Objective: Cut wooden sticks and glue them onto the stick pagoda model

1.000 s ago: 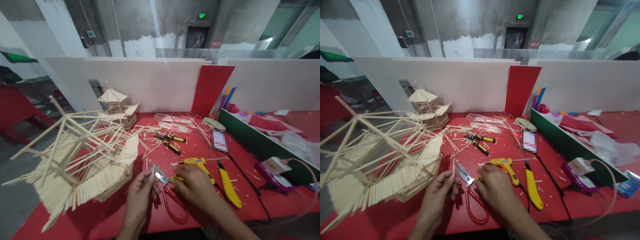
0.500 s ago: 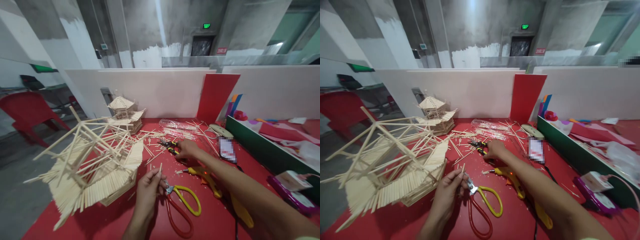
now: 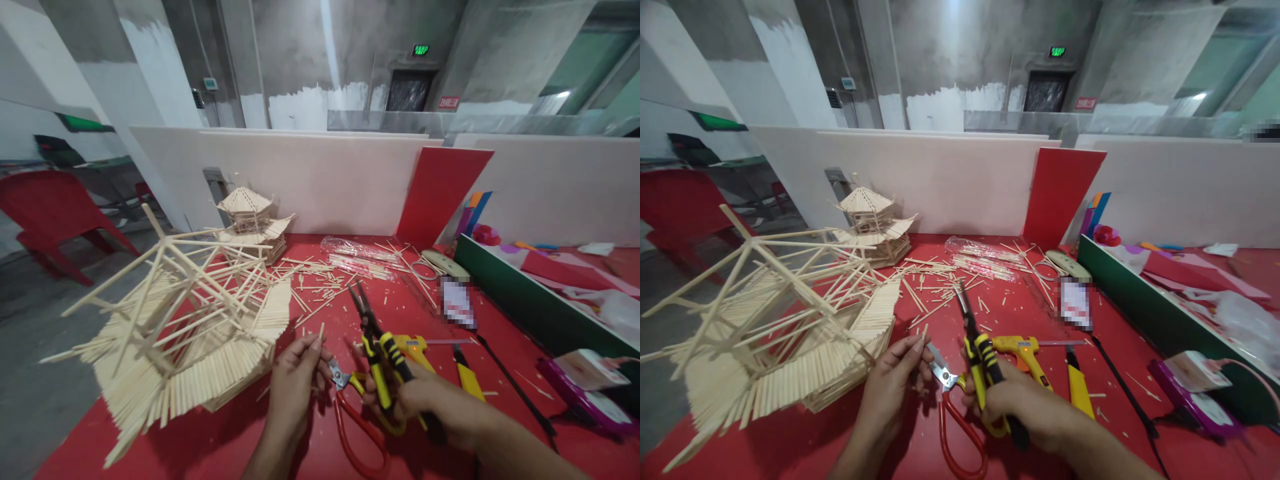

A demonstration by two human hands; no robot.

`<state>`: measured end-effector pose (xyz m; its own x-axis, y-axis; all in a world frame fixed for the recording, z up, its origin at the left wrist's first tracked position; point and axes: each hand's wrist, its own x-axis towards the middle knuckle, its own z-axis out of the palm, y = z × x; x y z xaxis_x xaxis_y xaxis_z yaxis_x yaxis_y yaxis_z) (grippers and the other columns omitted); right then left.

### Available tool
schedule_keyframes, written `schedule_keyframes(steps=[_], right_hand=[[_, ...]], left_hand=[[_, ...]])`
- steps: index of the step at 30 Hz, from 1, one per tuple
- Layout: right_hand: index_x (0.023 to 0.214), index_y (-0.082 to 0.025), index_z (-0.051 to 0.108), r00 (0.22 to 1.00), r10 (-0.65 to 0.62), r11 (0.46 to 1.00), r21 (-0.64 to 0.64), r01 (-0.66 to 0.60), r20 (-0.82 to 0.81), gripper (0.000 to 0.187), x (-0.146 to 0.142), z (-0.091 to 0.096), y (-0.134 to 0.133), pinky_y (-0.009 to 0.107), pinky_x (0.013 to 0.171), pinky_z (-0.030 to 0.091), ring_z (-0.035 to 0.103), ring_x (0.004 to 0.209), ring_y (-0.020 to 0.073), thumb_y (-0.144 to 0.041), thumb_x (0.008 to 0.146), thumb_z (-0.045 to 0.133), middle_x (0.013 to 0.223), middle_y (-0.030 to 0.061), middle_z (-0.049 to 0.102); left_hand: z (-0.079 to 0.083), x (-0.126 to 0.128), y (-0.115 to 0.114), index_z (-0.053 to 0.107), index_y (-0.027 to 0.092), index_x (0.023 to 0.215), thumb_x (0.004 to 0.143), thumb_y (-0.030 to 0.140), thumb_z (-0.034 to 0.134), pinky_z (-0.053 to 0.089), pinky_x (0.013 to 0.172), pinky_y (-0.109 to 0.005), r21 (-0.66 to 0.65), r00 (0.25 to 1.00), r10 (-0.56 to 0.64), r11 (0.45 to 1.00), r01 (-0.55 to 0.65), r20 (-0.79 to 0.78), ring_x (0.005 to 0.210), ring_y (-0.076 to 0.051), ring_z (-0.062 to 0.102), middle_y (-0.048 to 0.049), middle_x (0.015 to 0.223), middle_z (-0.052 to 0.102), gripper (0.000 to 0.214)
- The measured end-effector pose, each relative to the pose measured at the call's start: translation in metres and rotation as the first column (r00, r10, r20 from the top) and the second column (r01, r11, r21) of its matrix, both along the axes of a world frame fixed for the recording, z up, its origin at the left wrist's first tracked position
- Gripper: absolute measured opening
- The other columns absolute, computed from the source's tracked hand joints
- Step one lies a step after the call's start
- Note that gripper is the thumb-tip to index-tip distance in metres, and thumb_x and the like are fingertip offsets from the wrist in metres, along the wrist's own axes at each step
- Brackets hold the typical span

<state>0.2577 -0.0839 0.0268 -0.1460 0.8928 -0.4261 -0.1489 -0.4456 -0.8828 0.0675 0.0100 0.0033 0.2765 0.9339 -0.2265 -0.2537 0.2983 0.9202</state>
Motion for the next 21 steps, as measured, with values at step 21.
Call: schedule_keyframes(steps=[21], right_hand=[[0.144,-0.027,0.042,0.603,-0.085,0.926,0.286,-0.245,0.793,0.081,-0.022,-0.007,-0.020,0.042,0.103,0.041,0.049,0.129,0.0299,-0.014,0.065,0.056,0.144,0.0091,0.050]], left_hand=[[0.015,-0.017,-0.025,0.064,0.019,0.070,0.087,0.038,0.053,0.037,0.047,-0.021,0.406,0.905,0.048,0.903,0.142,-0.424,0.044,-0.013,0.051,0.0014,0.049,0.058,0.028]])
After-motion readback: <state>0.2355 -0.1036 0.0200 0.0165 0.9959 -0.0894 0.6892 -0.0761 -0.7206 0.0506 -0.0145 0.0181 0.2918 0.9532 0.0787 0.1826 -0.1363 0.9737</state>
